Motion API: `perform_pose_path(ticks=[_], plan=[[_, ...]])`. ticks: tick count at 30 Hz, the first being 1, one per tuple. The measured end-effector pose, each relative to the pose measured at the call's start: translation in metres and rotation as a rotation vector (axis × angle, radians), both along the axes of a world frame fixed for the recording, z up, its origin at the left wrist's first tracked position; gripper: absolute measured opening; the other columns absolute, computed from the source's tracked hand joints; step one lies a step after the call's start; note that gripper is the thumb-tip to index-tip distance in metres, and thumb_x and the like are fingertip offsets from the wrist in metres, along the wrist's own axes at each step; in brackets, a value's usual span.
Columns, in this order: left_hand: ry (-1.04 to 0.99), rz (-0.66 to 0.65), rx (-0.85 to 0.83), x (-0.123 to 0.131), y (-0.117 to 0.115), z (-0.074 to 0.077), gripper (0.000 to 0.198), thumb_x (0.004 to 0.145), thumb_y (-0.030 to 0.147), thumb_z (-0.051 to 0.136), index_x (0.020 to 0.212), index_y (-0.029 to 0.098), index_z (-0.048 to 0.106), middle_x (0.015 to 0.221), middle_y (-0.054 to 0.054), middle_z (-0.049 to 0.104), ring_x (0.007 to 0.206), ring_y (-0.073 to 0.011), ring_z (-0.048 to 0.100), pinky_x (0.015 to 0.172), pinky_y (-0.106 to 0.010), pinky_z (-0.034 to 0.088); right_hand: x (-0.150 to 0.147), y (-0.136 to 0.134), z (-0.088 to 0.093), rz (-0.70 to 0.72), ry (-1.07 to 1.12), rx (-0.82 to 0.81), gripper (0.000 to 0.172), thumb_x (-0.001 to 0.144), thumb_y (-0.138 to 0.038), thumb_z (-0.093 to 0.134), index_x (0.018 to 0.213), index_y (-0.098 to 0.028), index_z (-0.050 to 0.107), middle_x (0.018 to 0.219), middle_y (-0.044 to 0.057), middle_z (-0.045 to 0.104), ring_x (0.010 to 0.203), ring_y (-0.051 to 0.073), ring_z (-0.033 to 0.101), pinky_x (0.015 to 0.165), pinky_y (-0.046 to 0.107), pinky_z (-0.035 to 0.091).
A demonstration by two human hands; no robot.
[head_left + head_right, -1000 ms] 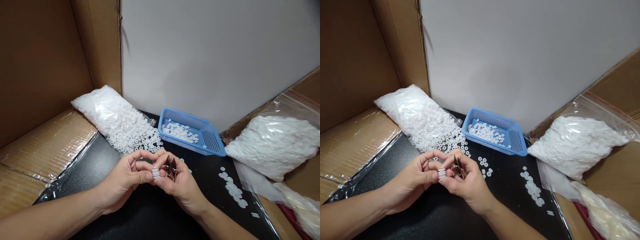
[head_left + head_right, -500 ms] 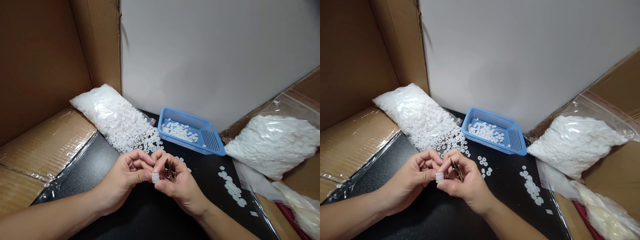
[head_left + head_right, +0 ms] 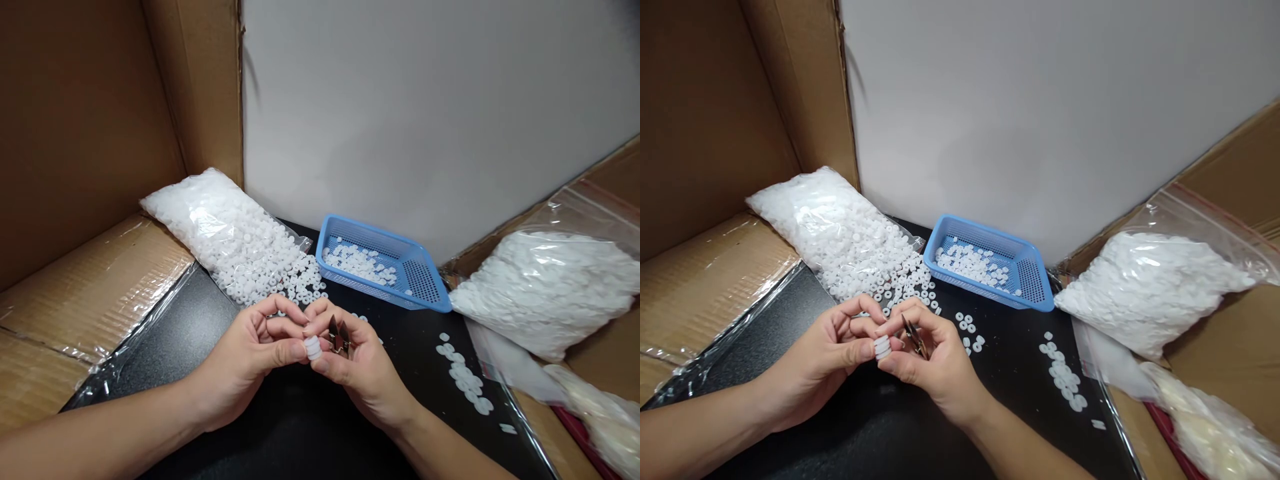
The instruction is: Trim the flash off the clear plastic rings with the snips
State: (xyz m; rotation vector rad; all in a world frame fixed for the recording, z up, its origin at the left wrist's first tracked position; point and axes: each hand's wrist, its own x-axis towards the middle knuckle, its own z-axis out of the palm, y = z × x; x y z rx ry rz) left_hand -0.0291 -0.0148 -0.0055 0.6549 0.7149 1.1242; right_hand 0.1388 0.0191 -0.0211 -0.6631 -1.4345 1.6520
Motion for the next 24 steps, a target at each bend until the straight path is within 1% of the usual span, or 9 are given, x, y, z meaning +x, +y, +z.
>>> perform_pose_path(ticks=[2, 4, 6, 9, 12, 16, 18, 21, 24], plan=[[0.026, 0.041, 0.008, 0.0, 0.001, 0.0, 0.021, 0.073, 0.021, 0.089, 0.09, 0.02, 0.076, 0.078, -0.002, 0.082, 0.076, -0.0142, 0.073, 0.075, -0.022, 0.052, -0.001, -0.002, 0.0, -0.127, -0.037, 0.142, 0.019, 0.079, -0.034, 0.083, 0.094, -0.029, 0.072, 0.09, -0.001, 0.056, 0.067, 0.011, 0.051, 0.057, 0.024, 0.044], [0.074, 0.077, 0.011, 0.001, 0.002, -0.001, 0.02, 0.074, 0.021, 0.087, 0.093, 0.018, 0.08, 0.082, -0.004, 0.082, 0.079, -0.0144, 0.073, 0.077, -0.022, 0.053, -0.001, -0.005, 0.001, -0.285, -0.109, 0.315, 0.021, 0.083, -0.024, 0.079, 0.101, -0.031, 0.072, 0.09, -0.001, 0.057, 0.065, 0.011, 0.053, 0.053, 0.023, 0.044], [0.098, 0.087, -0.007, 0.002, 0.003, -0.003, 0.02, 0.074, 0.025, 0.088, 0.091, 0.016, 0.082, 0.083, -0.006, 0.082, 0.082, -0.0156, 0.072, 0.079, -0.023, 0.054, 0.0, -0.006, -0.001, -0.389, -0.197, 0.49, 0.023, 0.084, -0.018, 0.076, 0.103, -0.032, 0.073, 0.092, 0.001, 0.059, 0.068, 0.013, 0.058, 0.054, 0.024, 0.049], [0.067, 0.106, -0.067, 0.002, 0.003, -0.008, 0.02, 0.071, 0.028, 0.09, 0.085, 0.016, 0.082, 0.079, -0.005, 0.081, 0.08, -0.016, 0.072, 0.08, -0.024, 0.055, 0.002, -0.005, -0.009, -0.445, -0.309, 0.731, 0.028, 0.087, -0.012, 0.072, 0.105, -0.032, 0.075, 0.098, 0.004, 0.063, 0.073, 0.015, 0.065, 0.059, 0.029, 0.057], [0.05, 0.141, -0.123, 0.002, 0.005, -0.014, 0.021, 0.071, 0.029, 0.09, 0.083, 0.015, 0.08, 0.076, -0.004, 0.079, 0.075, -0.014, 0.07, 0.078, -0.024, 0.055, 0.003, -0.001, -0.018, -0.436, -0.4, 0.906, 0.031, 0.088, -0.008, 0.065, 0.107, -0.03, 0.075, 0.102, 0.006, 0.068, 0.066, 0.014, 0.064, 0.056, 0.03, 0.058], [0.098, 0.186, -0.13, 0.001, 0.012, -0.017, 0.022, 0.069, 0.028, 0.091, 0.076, 0.013, 0.077, 0.076, -0.004, 0.078, 0.072, -0.0134, 0.068, 0.075, -0.023, 0.055, 0.003, 0.007, -0.017, -0.376, -0.435, 0.905, 0.02, 0.088, -0.011, 0.063, 0.091, -0.026, 0.075, 0.092, 0.005, 0.074, 0.067, 0.016, 0.066, 0.061, 0.031, 0.058], [0.173, 0.225, -0.111, -0.001, 0.016, -0.018, 0.022, 0.068, 0.029, 0.091, 0.075, 0.014, 0.077, 0.08, -0.006, 0.079, 0.077, -0.0155, 0.07, 0.078, -0.025, 0.055, 0.006, 0.017, -0.01, -0.413, -0.43, 0.847, 0.012, 0.088, -0.016, 0.065, 0.086, -0.024, 0.073, 0.085, 0.003, 0.073, 0.073, 0.018, 0.069, 0.065, 0.03, 0.057], [0.349, 0.237, -0.028, -0.003, 0.021, -0.02, 0.018, 0.071, 0.028, 0.089, 0.076, 0.015, 0.078, 0.079, -0.006, 0.079, 0.078, -0.0164, 0.07, 0.077, -0.024, 0.053, 0.023, 0.044, -0.002, -0.605, -0.469, 0.744, 0.006, 0.089, -0.024, 0.067, 0.084, -0.022, 0.07, 0.08, 0.002, 0.071, 0.066, 0.016, 0.063, 0.06, 0.029, 0.051], [0.465, 0.179, 0.057, -0.003, 0.022, -0.025, 0.013, 0.071, 0.021, 0.088, 0.074, 0.016, 0.077, 0.073, -0.004, 0.076, 0.069, -0.0144, 0.067, 0.068, -0.022, 0.05, 0.047, 0.079, -0.003, -0.79, -0.506, 0.649, 0.012, 0.088, -0.03, 0.067, 0.084, -0.019, 0.066, 0.079, 0.004, 0.069, 0.062, 0.016, 0.058, 0.058, 0.03, 0.047]])
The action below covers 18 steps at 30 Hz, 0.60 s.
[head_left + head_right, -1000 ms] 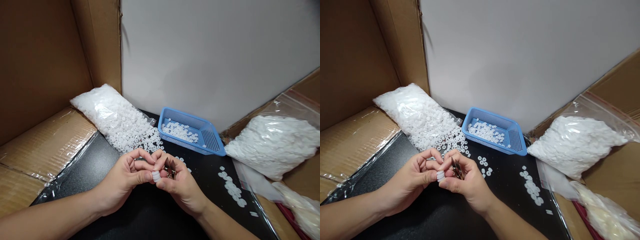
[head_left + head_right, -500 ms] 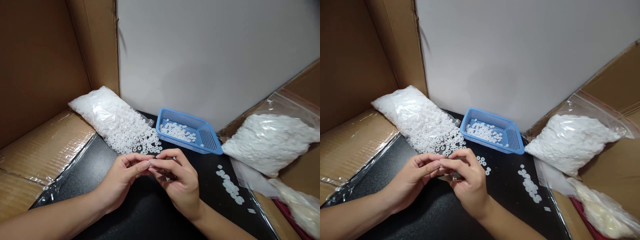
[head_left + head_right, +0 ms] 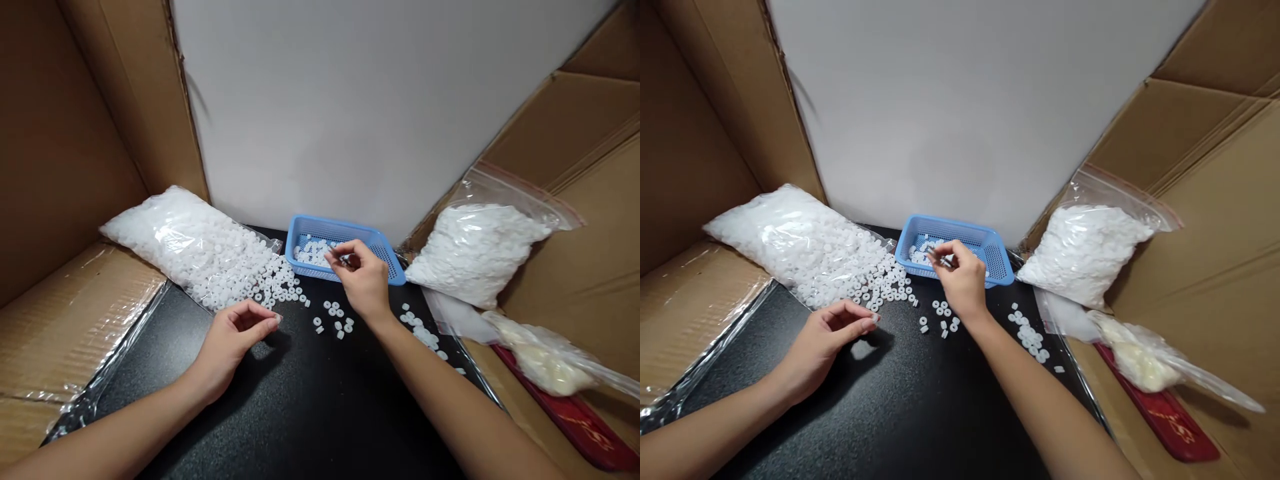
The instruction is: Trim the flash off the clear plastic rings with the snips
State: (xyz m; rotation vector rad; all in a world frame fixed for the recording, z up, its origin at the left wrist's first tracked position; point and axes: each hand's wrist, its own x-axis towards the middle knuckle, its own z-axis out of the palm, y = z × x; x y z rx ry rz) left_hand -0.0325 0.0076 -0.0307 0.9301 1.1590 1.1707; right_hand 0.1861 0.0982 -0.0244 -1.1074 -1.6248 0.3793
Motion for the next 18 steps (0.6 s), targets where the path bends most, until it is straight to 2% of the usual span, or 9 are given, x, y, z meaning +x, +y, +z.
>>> perform_pose_path(ticks=[3, 5, 8, 10, 11, 12, 13, 15, 18], plan=[[-0.003, -0.071, 0.011, 0.002, 0.0, -0.004, 0.015, 0.069, 0.016, 0.088, 0.077, 0.016, 0.075, 0.072, -0.002, 0.074, 0.067, -0.0138, 0.066, 0.065, -0.022, 0.05, 0.018, 0.019, -0.001, -0.045, -0.007, -0.02, 0.015, 0.087, -0.032, 0.067, 0.082, -0.018, 0.066, 0.079, 0.006, 0.069, 0.069, 0.02, 0.061, 0.066, 0.034, 0.049], [-0.021, -0.1, 0.009, 0.003, 0.0, -0.004, 0.019, 0.068, 0.016, 0.089, 0.08, 0.016, 0.074, 0.073, -0.002, 0.074, 0.068, -0.0136, 0.067, 0.067, -0.022, 0.051, 0.021, 0.014, 0.002, -0.003, -0.033, -0.015, 0.016, 0.092, -0.032, 0.061, 0.088, -0.018, 0.069, 0.087, 0.008, 0.07, 0.08, 0.023, 0.064, 0.073, 0.036, 0.051], [-0.038, -0.145, -0.004, 0.005, -0.001, -0.003, 0.026, 0.068, 0.019, 0.089, 0.086, 0.016, 0.072, 0.074, -0.002, 0.076, 0.067, -0.0132, 0.068, 0.066, -0.023, 0.051, 0.009, -0.021, 0.004, 0.181, -0.099, 0.017, 0.023, 0.1, -0.028, 0.05, 0.101, -0.022, 0.072, 0.103, 0.007, 0.071, 0.092, 0.02, 0.067, 0.08, 0.033, 0.054], [-0.052, -0.19, -0.007, 0.006, -0.003, -0.003, 0.028, 0.067, 0.02, 0.089, 0.086, 0.016, 0.068, 0.07, 0.0, 0.076, 0.063, -0.0129, 0.067, 0.064, -0.023, 0.049, -0.005, -0.053, -0.001, 0.394, -0.172, 0.038, 0.013, 0.091, -0.029, 0.067, 0.102, -0.026, 0.075, 0.095, 0.001, 0.073, 0.084, 0.016, 0.07, 0.075, 0.025, 0.057], [-0.058, -0.219, -0.011, 0.008, -0.006, -0.004, 0.029, 0.066, 0.021, 0.089, 0.085, 0.017, 0.066, 0.068, 0.001, 0.076, 0.062, -0.0132, 0.067, 0.064, -0.024, 0.049, -0.011, -0.068, -0.006, 0.481, -0.211, 0.044, 0.017, 0.087, -0.027, 0.073, 0.104, -0.027, 0.076, 0.092, 0.0, 0.074, 0.078, 0.014, 0.07, 0.071, 0.023, 0.057], [-0.062, -0.251, -0.02, 0.01, -0.008, -0.005, 0.031, 0.066, 0.021, 0.089, 0.084, 0.018, 0.064, 0.066, 0.002, 0.076, 0.061, -0.0137, 0.067, 0.065, -0.025, 0.049, -0.015, -0.081, -0.012, 0.545, -0.246, 0.049, 0.022, 0.088, -0.021, 0.07, 0.109, -0.026, 0.075, 0.098, 0.002, 0.075, 0.079, 0.014, 0.071, 0.07, 0.022, 0.058], [-0.063, -0.289, -0.033, 0.012, -0.011, -0.007, 0.032, 0.065, 0.022, 0.089, 0.083, 0.018, 0.063, 0.065, 0.002, 0.076, 0.062, -0.0143, 0.067, 0.066, -0.025, 0.049, -0.017, -0.092, -0.018, 0.56, -0.288, 0.059, 0.027, 0.091, -0.014, 0.062, 0.115, -0.023, 0.073, 0.103, 0.006, 0.074, 0.081, 0.015, 0.072, 0.071, 0.023, 0.059], [-0.051, -0.361, -0.066, 0.016, -0.017, -0.011, 0.033, 0.066, 0.025, 0.088, 0.087, 0.019, 0.063, 0.068, 0.002, 0.078, 0.065, -0.0149, 0.068, 0.069, -0.027, 0.049, -0.01, -0.104, -0.027, 0.532, -0.357, 0.024, 0.032, 0.092, -0.009, 0.055, 0.115, -0.021, 0.073, 0.099, 0.005, 0.076, 0.081, 0.015, 0.073, 0.069, 0.023, 0.06], [0.015, -0.433, -0.063, 0.02, -0.022, -0.013, 0.028, 0.075, 0.032, 0.082, 0.092, 0.019, 0.065, 0.076, -0.001, 0.08, 0.072, -0.0152, 0.069, 0.073, -0.028, 0.048, 0.026, -0.101, -0.03, 0.378, -0.395, -0.042, 0.036, 0.085, -0.005, 0.052, 0.107, -0.024, 0.075, 0.097, 0.003, 0.078, 0.085, 0.018, 0.075, 0.075, 0.028, 0.062]])
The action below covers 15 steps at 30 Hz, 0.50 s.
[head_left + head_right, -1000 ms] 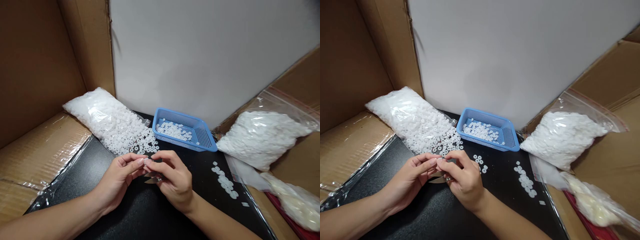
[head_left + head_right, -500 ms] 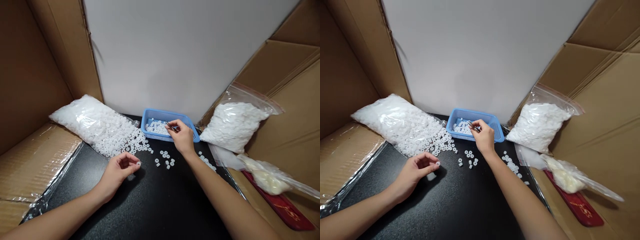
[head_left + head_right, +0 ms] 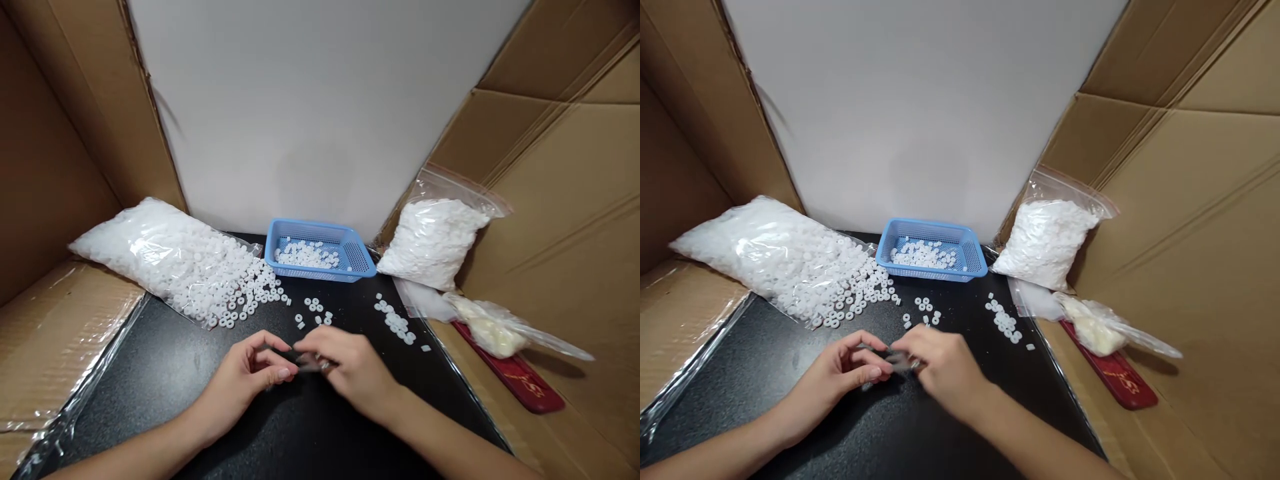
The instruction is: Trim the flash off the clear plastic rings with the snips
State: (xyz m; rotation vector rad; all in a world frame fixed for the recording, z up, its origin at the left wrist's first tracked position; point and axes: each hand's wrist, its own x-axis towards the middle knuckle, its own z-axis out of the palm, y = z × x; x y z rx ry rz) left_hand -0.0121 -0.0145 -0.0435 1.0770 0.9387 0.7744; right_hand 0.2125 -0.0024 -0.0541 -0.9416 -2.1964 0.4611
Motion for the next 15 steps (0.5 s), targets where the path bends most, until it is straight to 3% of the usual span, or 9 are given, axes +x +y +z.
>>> perform_pose_path(ticks=[4, 8, 11, 15], plan=[[0.155, -0.033, 0.126, -0.004, 0.006, 0.005, 0.021, 0.084, 0.039, 0.071, 0.085, 0.018, 0.065, 0.079, -0.004, 0.077, 0.075, -0.0169, 0.068, 0.071, -0.029, 0.049, 0.073, 0.026, -0.002, -0.394, -0.068, 0.004, 0.041, 0.08, -0.006, 0.049, 0.105, -0.025, 0.075, 0.096, 0.006, 0.079, 0.08, 0.025, 0.076, 0.071, 0.038, 0.062], [0.27, -0.025, 0.234, -0.012, 0.017, 0.006, 0.018, 0.087, 0.036, 0.063, 0.084, 0.018, 0.065, 0.081, -0.004, 0.075, 0.076, -0.0176, 0.067, 0.071, -0.031, 0.051, 0.117, 0.041, -0.016, -0.549, -0.143, -0.008, 0.032, 0.078, -0.014, 0.054, 0.095, -0.027, 0.077, 0.097, 0.006, 0.08, 0.082, 0.027, 0.077, 0.07, 0.039, 0.063], [0.304, -0.042, 0.276, -0.015, 0.019, 0.002, 0.013, 0.085, 0.03, 0.064, 0.087, 0.018, 0.067, 0.087, -0.006, 0.074, 0.083, -0.0205, 0.069, 0.077, -0.035, 0.054, 0.119, 0.041, -0.021, -0.563, -0.173, -0.017, 0.025, 0.082, -0.022, 0.057, 0.094, -0.025, 0.078, 0.109, 0.009, 0.078, 0.09, 0.03, 0.076, 0.075, 0.043, 0.063], [0.366, -0.089, 0.382, -0.01, 0.017, -0.005, 0.023, 0.084, 0.018, 0.062, 0.105, 0.018, 0.071, 0.13, -0.013, 0.068, 0.12, -0.028, 0.065, 0.105, -0.047, 0.049, 0.089, 0.04, -0.009, -0.494, -0.166, -0.025, 0.025, 0.092, -0.025, 0.053, 0.101, -0.022, 0.076, 0.114, 0.012, 0.075, 0.099, 0.029, 0.073, 0.084, 0.043, 0.06]])
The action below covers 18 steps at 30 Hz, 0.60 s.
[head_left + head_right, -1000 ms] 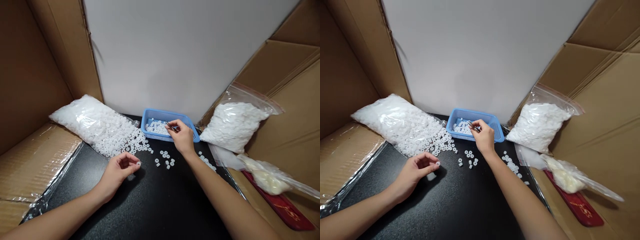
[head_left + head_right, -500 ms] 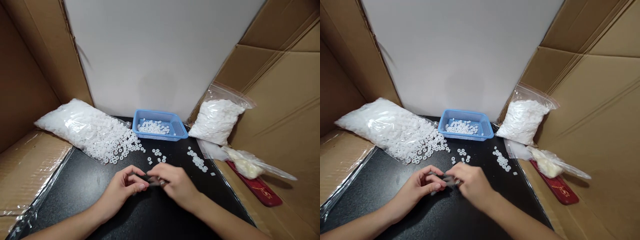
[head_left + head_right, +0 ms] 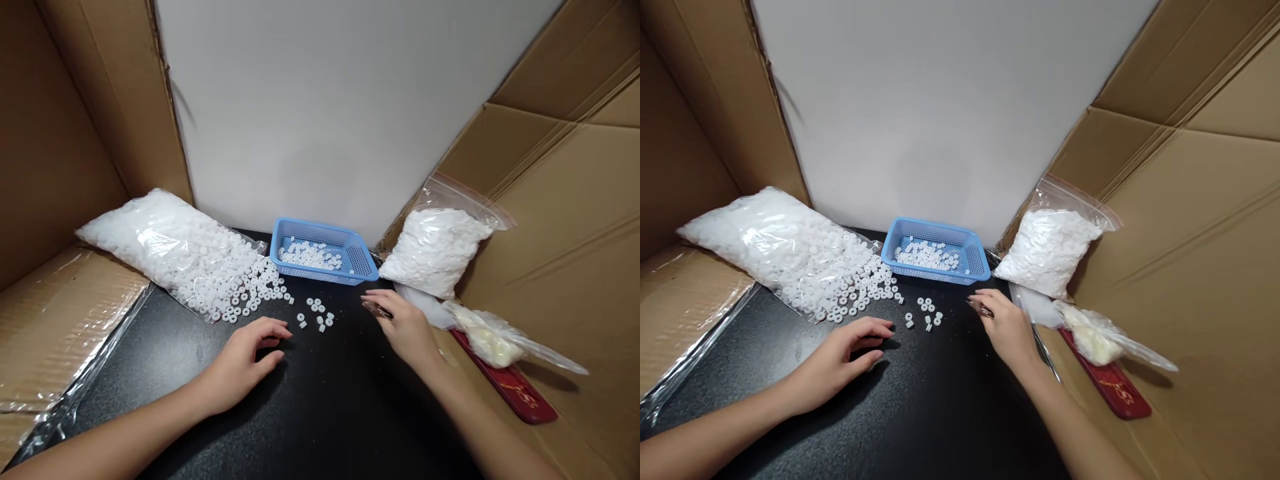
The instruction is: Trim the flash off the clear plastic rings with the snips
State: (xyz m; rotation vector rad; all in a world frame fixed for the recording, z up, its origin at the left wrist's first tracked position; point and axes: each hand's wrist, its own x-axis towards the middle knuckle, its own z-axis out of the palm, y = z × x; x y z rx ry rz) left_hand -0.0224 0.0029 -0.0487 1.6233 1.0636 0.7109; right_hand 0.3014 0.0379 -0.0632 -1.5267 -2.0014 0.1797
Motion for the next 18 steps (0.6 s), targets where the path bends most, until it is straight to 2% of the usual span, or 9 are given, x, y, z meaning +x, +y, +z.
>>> perform_pose_path(ticks=[2, 4, 5, 8, 10, 12, 15, 18], plan=[[0.155, -0.072, 0.157, 0.008, 0.0, -0.005, 0.038, 0.086, 0.015, 0.059, 0.123, 0.018, 0.067, 0.151, -0.016, 0.053, 0.137, -0.0319, 0.052, 0.116, -0.053, 0.041, -0.025, 0.005, 0.01, 0.098, 0.002, -0.041, 0.023, 0.094, -0.023, 0.054, 0.101, -0.023, 0.076, 0.106, 0.009, 0.075, 0.097, 0.025, 0.072, 0.085, 0.038, 0.059], [0.352, -0.158, 0.355, 0.019, 0.001, -0.01, 0.049, 0.088, 0.013, 0.056, 0.137, 0.015, 0.059, 0.159, -0.021, 0.04, 0.146, -0.0356, 0.041, 0.119, -0.058, 0.037, -0.053, 0.014, 0.019, 0.192, -0.01, -0.102, 0.021, 0.094, -0.02, 0.057, 0.103, -0.024, 0.075, 0.102, 0.007, 0.073, 0.092, 0.021, 0.071, 0.083, 0.034, 0.058], [0.388, -0.181, 0.403, 0.026, 0.002, -0.012, 0.052, 0.088, 0.011, 0.056, 0.14, 0.013, 0.056, 0.16, -0.023, 0.038, 0.148, -0.0371, 0.038, 0.119, -0.059, 0.036, -0.066, 0.02, 0.022, 0.231, -0.021, -0.136, 0.019, 0.095, -0.02, 0.059, 0.104, -0.024, 0.075, 0.1, 0.006, 0.073, 0.09, 0.02, 0.071, 0.08, 0.033, 0.058], [0.403, -0.191, 0.462, 0.049, 0.005, -0.017, 0.052, 0.086, 0.01, 0.059, 0.138, 0.01, 0.056, 0.149, -0.025, 0.05, 0.145, -0.0393, 0.04, 0.12, -0.06, 0.035, -0.101, 0.041, 0.024, 0.314, -0.076, -0.254, 0.017, 0.095, -0.028, 0.066, 0.109, -0.021, 0.072, 0.103, 0.007, 0.072, 0.092, 0.02, 0.069, 0.082, 0.035, 0.057], [0.402, -0.188, 0.493, 0.06, 0.007, -0.017, 0.047, 0.086, 0.012, 0.062, 0.133, 0.009, 0.059, 0.143, -0.025, 0.054, 0.144, -0.041, 0.041, 0.118, -0.061, 0.036, -0.117, 0.053, 0.022, 0.336, -0.122, -0.336, 0.025, 0.097, -0.034, 0.065, 0.115, -0.018, 0.067, 0.113, 0.007, 0.069, 0.098, 0.021, 0.068, 0.085, 0.04, 0.058], [0.392, -0.191, 0.516, 0.065, 0.008, -0.015, 0.042, 0.087, 0.013, 0.062, 0.128, 0.011, 0.062, 0.137, -0.024, 0.057, 0.138, -0.04, 0.048, 0.114, -0.058, 0.042, -0.126, 0.061, 0.018, 0.337, -0.155, -0.404, 0.03, 0.098, -0.035, 0.064, 0.122, -0.017, 0.063, 0.121, 0.009, 0.066, 0.102, 0.022, 0.067, 0.087, 0.043, 0.058], [0.363, -0.195, 0.539, 0.058, 0.007, -0.012, 0.032, 0.09, 0.012, 0.057, 0.12, 0.016, 0.065, 0.126, -0.017, 0.064, 0.122, -0.0321, 0.063, 0.104, -0.048, 0.053, -0.134, 0.066, 0.011, 0.324, -0.16, -0.459, 0.035, 0.098, -0.035, 0.064, 0.127, -0.017, 0.06, 0.126, 0.01, 0.064, 0.105, 0.023, 0.067, 0.087, 0.044, 0.059], [0.339, -0.16, 0.554, 0.036, 0.008, -0.01, 0.023, 0.093, 0.01, 0.051, 0.106, 0.019, 0.068, 0.118, -0.013, 0.068, 0.112, -0.0274, 0.067, 0.098, -0.043, 0.056, -0.142, 0.065, 0.006, 0.33, -0.134, -0.467, 0.035, 0.098, -0.034, 0.064, 0.128, -0.017, 0.06, 0.126, 0.01, 0.064, 0.105, 0.024, 0.067, 0.087, 0.044, 0.059]])
